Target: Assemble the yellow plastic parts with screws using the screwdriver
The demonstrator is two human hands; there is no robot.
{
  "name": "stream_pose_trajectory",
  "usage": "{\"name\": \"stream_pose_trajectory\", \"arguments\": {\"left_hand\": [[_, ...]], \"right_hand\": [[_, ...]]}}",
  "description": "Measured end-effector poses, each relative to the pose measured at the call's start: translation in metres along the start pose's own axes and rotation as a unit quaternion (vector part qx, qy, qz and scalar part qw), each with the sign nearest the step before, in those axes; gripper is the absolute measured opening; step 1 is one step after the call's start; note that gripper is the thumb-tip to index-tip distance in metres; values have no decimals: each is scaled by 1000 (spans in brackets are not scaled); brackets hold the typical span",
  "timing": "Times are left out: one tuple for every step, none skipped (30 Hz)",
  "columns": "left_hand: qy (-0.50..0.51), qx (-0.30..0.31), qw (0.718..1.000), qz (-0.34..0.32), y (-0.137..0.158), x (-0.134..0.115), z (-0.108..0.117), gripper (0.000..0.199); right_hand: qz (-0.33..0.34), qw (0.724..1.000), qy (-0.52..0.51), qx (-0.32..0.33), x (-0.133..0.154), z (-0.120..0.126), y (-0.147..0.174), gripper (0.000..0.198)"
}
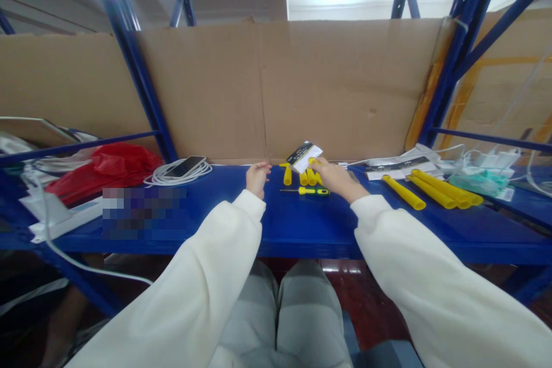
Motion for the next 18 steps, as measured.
{"name": "stream_pose_trajectory", "arguments": {"left_hand": [[-1, 2, 1000, -5, 0, 0, 0, 25], [-3, 4, 1000, -10, 0, 0, -1, 25], [-5, 8, 1000, -12, 0, 0, -2, 25], [-7, 12, 1000, -14, 0, 1, -2, 24], [-8, 15, 1000, -14, -1, 1, -3, 24], [-10, 18, 1000, -14, -1, 2, -3, 24], [-11, 21, 1000, -14, -2, 3, -4, 23], [-14, 23, 1000, -12, -2, 5, -4, 23], [-17, 26, 999, -11, -3, 6, -4, 22], [-19, 29, 999, -9, -3, 7, -5, 22], [-21, 31, 999, -9, -4, 8, -5, 22], [-23, 32, 999, -11, -4, 8, -5, 22], [-24, 33, 999, -13, -5, 8, -6, 22], [-25, 34, 999, -16, -5, 8, -6, 22], [-28, 34, 999, -18, -5, 8, -5, 22], [-31, 33, 999, -19, -5, 7, -5, 22], [-35, 34, 999, -19, -5, 6, -5, 21], [-38, 35, 998, -19, -5, 6, -5, 21]], "right_hand": [[-32, 999, 13, 7, -20, 1, -3, 51], [-65, 997, 28, 21, -43, 1, -6, 50], [-96, 994, 44, 37, -66, 1, -7, 49], [-123, 989, 61, 55, -89, -1, -7, 48], [-153, 982, 76, 76, -113, -3, -5, 49], [-179, 975, 89, 94, -136, -6, -2, 49], [-203, 969, 98, 105, -158, -9, 1, 51], [-228, 961, 101, 118, -180, -14, 6, 52], [-251, 954, 103, 127, -200, -20, 11, 52], [-272, 947, 103, 136, -218, -27, 16, 51], [-293, 941, 101, 137, -234, -33, 21, 50], [-306, 936, 95, 143, -246, -40, 25, 51], [-311, 934, 89, 150, -255, -48, 28, 51], [-309, 935, 79, 156, -260, -55, 30, 50], [-309, 935, 73, 156, -263, -59, 32, 50], [-308, 936, 66, 158, -264, -62, 33, 49], [-309, 936, 58, 156, -263, -63, 34, 47], [-314, 939, 54, 132, -261, -59, 33, 44]]}}
Point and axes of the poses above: each hand's wrist, its own y-axis away from the middle knuckle, its own z-axis out of the back of the hand, x = y × z, the point moved 9 cm from there along -y, towards the middle knuckle, and after that the axes turned 15 degrees about -z, right-handed, at the moved point
